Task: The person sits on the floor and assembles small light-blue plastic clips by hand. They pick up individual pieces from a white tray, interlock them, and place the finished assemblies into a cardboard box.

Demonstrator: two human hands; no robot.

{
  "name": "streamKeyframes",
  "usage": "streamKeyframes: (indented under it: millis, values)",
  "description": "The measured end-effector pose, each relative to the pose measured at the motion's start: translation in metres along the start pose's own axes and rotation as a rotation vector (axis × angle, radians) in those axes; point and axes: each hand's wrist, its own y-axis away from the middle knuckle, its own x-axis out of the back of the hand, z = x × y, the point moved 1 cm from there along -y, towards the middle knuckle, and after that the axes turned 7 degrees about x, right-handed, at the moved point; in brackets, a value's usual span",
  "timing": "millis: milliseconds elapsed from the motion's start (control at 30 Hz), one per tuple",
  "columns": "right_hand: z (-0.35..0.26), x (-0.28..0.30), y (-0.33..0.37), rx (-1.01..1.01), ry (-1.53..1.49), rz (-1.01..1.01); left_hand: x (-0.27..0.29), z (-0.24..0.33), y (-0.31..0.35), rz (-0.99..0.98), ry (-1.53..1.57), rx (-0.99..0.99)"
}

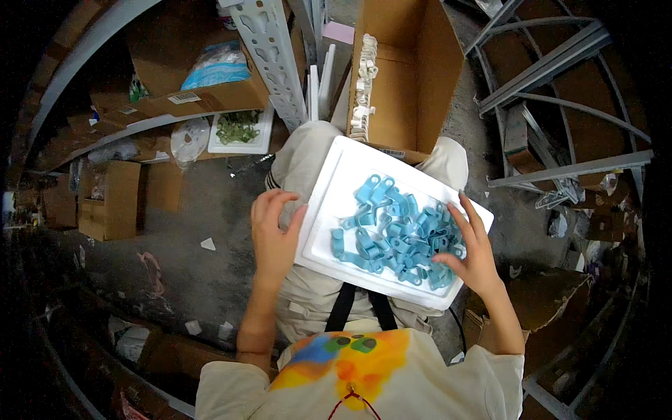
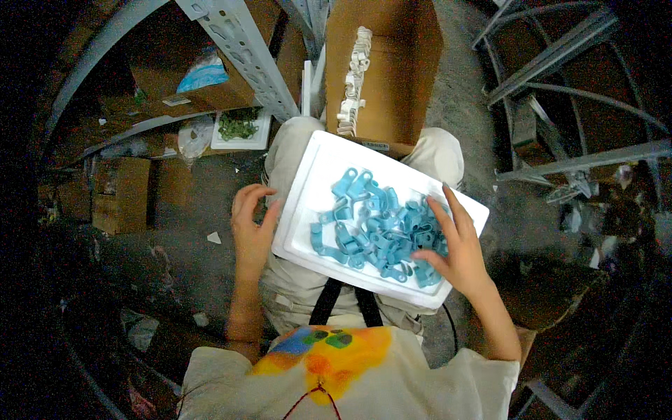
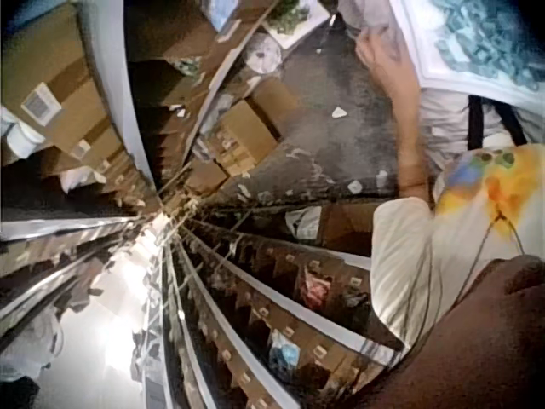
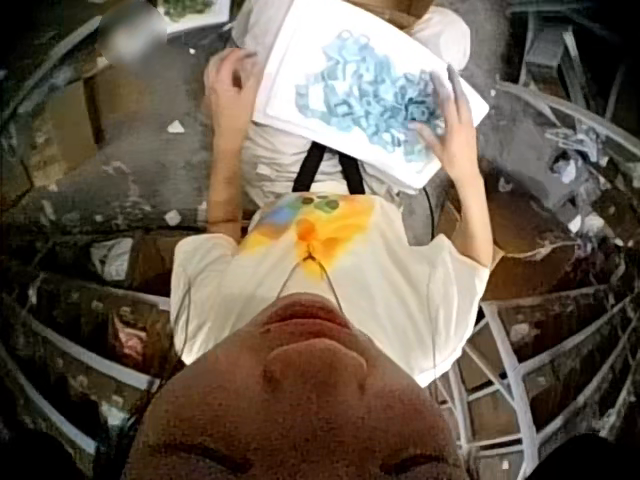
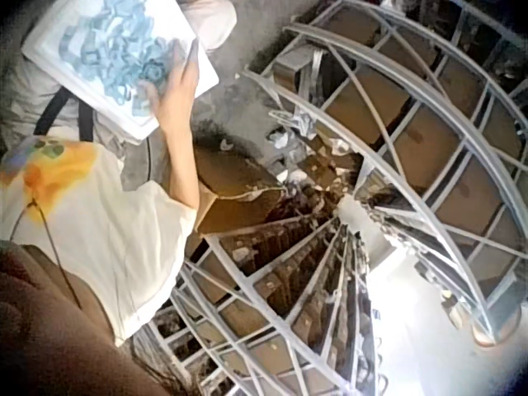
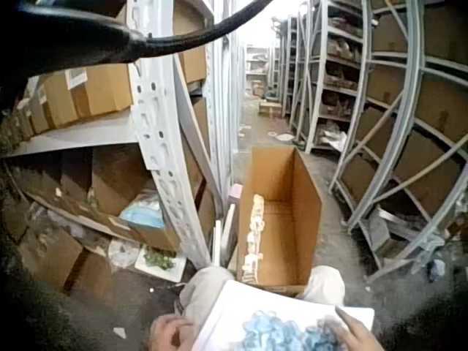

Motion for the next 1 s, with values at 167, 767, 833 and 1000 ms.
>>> streamKeyframes:
  millis: [167,767,833,1000]
  values:
    - [0.000,-0.001,-0.019,0.000,0.013,0.112,-0.024,0.021,0.001,-0.129,-0.026,-0.169]
    - [-0.006,-0.037,-0.086,0.311,0.022,0.116,-0.051,0.047,-0.016,-0.181,-0.284,-0.318]
    - [-0.003,-0.037,-0.086,0.300,0.009,0.108,-0.053,0.047,-0.016,-0.174,-0.326,-0.315]
    - [-0.001,-0.027,-0.086,0.285,-0.181,0.253,-0.052,0.047,-0.017,-0.146,-0.182,-0.245]
